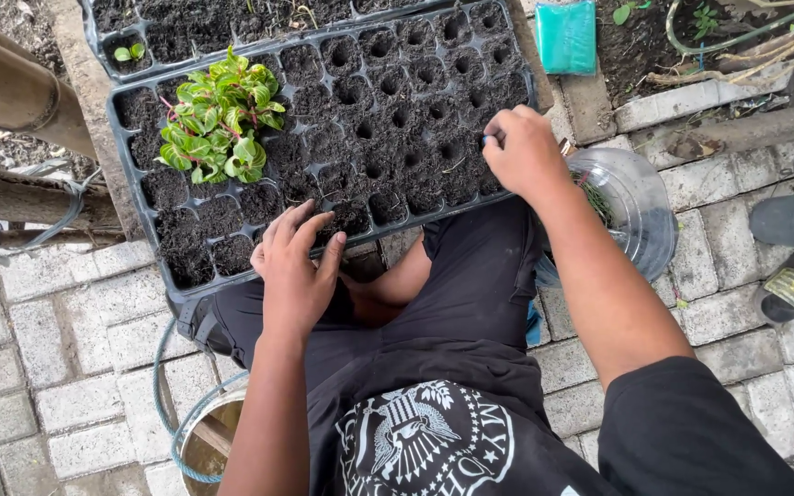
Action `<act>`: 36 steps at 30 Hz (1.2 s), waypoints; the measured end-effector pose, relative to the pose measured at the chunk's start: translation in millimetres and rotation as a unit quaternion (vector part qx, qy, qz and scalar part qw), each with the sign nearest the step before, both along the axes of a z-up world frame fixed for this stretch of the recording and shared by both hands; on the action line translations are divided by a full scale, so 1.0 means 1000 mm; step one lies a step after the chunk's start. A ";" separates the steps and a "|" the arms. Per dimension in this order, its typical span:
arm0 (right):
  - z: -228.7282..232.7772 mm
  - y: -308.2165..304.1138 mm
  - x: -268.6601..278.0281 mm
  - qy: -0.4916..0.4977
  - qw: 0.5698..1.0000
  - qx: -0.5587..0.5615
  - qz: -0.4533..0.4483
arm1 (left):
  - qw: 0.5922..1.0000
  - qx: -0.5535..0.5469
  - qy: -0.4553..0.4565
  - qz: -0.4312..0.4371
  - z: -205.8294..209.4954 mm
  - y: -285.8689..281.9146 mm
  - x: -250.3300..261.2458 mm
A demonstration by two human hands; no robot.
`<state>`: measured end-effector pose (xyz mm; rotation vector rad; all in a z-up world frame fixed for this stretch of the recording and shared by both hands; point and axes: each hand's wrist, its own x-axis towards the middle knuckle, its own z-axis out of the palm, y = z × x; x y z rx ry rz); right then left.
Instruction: Using a small tool to poke holes in soil-filled seedling trays and then covering them with soil.
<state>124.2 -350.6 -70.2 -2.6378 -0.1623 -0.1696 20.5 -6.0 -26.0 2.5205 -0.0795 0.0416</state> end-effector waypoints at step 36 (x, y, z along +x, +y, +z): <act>-0.033 -0.045 -0.002 -0.030 0.996 0.026 -0.081 | 0.997 -0.049 -0.059 -0.029 0.001 -0.016 0.006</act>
